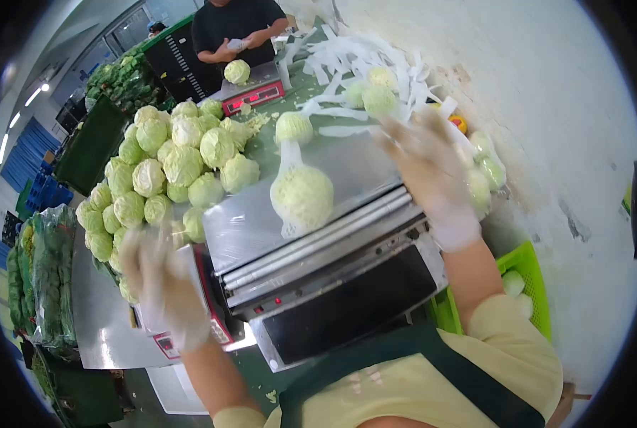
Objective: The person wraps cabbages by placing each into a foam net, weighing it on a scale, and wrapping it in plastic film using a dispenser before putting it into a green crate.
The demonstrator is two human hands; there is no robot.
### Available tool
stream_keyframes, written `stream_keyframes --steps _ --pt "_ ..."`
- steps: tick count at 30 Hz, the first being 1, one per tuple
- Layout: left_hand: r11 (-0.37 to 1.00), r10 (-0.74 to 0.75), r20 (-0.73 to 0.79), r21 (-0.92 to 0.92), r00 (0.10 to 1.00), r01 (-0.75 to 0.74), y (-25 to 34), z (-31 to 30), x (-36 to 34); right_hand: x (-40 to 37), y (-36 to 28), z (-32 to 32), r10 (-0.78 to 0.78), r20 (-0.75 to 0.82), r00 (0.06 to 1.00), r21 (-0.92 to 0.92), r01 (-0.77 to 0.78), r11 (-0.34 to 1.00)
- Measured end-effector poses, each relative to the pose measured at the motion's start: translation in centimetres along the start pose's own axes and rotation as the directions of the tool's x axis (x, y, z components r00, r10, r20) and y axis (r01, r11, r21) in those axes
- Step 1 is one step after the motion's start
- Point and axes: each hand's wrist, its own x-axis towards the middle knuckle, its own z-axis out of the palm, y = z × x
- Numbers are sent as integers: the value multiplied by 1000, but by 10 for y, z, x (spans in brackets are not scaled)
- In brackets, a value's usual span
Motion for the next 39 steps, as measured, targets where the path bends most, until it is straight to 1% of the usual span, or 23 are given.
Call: stream_keyframes --steps 1,2,4,6,7,8,11,14,17,18,23,24,25,27,29,30,31,32,33,35,37,38,39 --pt "848 -338 48 -418 940 326 -21 32 16 40 18 6 -24 29 999 -129 28 991" --pt "891 -340 181 -253 923 378 -58 61 24 78 55 -2 88 105 991 -252 -59 966" --pt "946 -187 535 -127 824 297 -148 117 27 113 149 -17 423 180 888 -313 -356 881" --pt "922 -192 738 -90 647 376 -175 148 0 111 199 -30 438 382 814 -493 -221 842" --pt "864 -238 838 -48 490 501 -179 146 -9 107 218 -42 491 458 741 -694 -48 718" --pt "786 -269 913 26 305 617 -181 142 -21 99 207 -42 652 415 634 -735 -189 651" --pt "530 -281 937 -27 205 848 -141 128 -28 78 173 -57 735 359 575 -686 -371 626" --pt "615 -180 955 -78 236 785 -135 122 -46 56 148 -66 787 388 480 -478 -625 617" --pt "528 -304 915 -70 265 847 -128 121 -57 37 134 -69 555 601 575 -655 -43 754" --pt "554 -305 910 -69 280 830 -125 121 -59 31 138 -66 491 597 634 -660 39 751" --pt "701 -304 870 -71 388 709 -109 116 -47 32 123 -47 434 592 679 -655 92 750" --pt "721 -272 825 -167 496 673 -93 112 -43 30 107 -40 384 593 708 -642 128 756" --pt "748 -255 816 -174 520 640 -78 104 -41 26 90 -33 335 592 733 -631 163 759" --pt "788 -234 795 -183 560 588 -51 82 -49 0 56 -24 271 615 740 -686 335 646" --pt "806 -284 807 -91 517 584 -29 58 -80 -40 24 -20 307 619 723 -752 432 499" --pt "776 -333 808 -58 486 628 -18 49 -102 -66 20 -24 337 567 752 -770 339 541" --pt "744 -377 809 -25 451 668 -7 38 -122 -93 9 -24 518 424 743 -854 138 502" --pt "747 -398 815 22 421 664 2 28 -138 -118 1 -27 581 363 728 -839 -16 544" --pt "620 -451 782 -72 430 782 14 20 -154 -136 -4 -31 644 304 702 -806 -170 566" --pt "292 -551 828 72 106 954 23 1 -172 -155 -16 -37 824 133 551 -704 -533 470" --pt "89 -610 759 352 -229 932 8 -15 -192 -170 -20 -48 940 21 340 -620 -734 279" --pt "85 -549 786 391 -284 916 2 -20 -209 -181 -20 -58 930 115 349 -673 -661 332" --pt "-111 -553 740 391 -384 914 -10 -25 -227 -193 -19 -69 911 213 352 -715 -580 391"
